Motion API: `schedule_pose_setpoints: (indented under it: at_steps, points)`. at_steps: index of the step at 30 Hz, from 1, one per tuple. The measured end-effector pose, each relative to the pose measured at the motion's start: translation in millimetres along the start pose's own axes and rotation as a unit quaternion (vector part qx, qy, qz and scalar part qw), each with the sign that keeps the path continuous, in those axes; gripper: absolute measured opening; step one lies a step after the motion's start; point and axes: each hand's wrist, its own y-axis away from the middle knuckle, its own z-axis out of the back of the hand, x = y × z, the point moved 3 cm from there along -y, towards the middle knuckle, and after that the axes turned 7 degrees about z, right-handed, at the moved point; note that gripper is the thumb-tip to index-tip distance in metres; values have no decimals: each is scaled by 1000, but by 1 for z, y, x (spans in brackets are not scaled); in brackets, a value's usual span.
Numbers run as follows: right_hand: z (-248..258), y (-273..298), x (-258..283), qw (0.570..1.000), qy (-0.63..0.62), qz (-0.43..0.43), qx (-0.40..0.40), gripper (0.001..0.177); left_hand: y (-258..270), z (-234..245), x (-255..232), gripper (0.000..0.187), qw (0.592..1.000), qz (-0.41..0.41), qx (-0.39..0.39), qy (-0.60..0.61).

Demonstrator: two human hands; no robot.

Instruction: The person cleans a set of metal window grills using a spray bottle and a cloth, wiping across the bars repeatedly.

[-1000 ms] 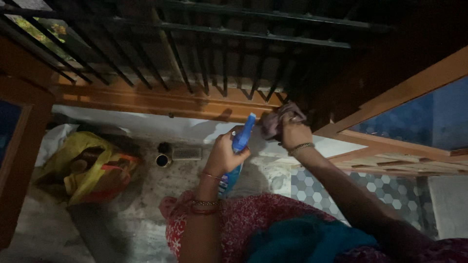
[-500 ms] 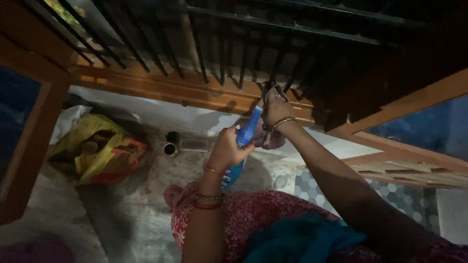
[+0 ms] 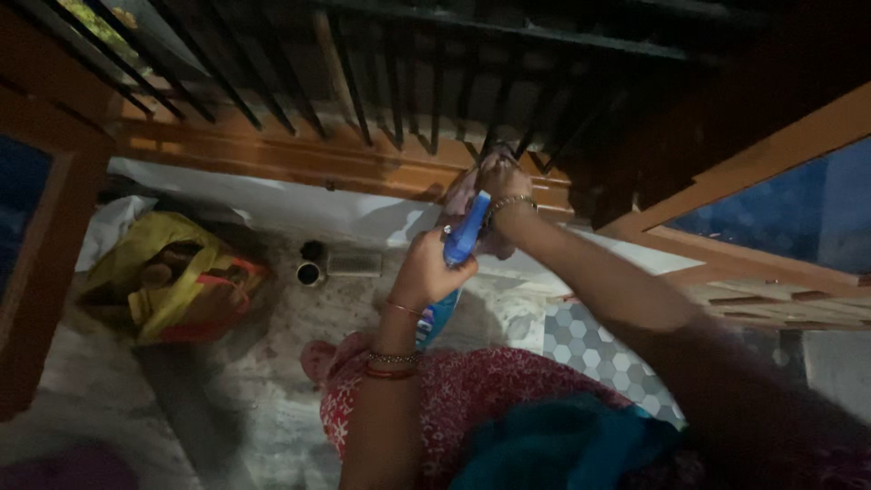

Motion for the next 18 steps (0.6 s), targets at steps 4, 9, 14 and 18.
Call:
schedule_pose_setpoints:
  at_steps: [4, 9, 14, 18]
  points:
    - [-14, -32, -5, 999, -6, 6, 49, 36, 10, 7, -10, 33, 1000, -2, -15, -9]
    - [35, 55, 22, 977, 52, 134, -155, 126, 24, 25, -16, 50, 1000, -3, -14, -3]
    - [73, 85, 10, 996, -45, 64, 49, 57, 13, 25, -10, 57, 999, -44, -26, -7]
    - [60, 58, 3, 999, 3, 51, -9, 46, 9, 16, 2, 52, 997, -66, -43, 15]
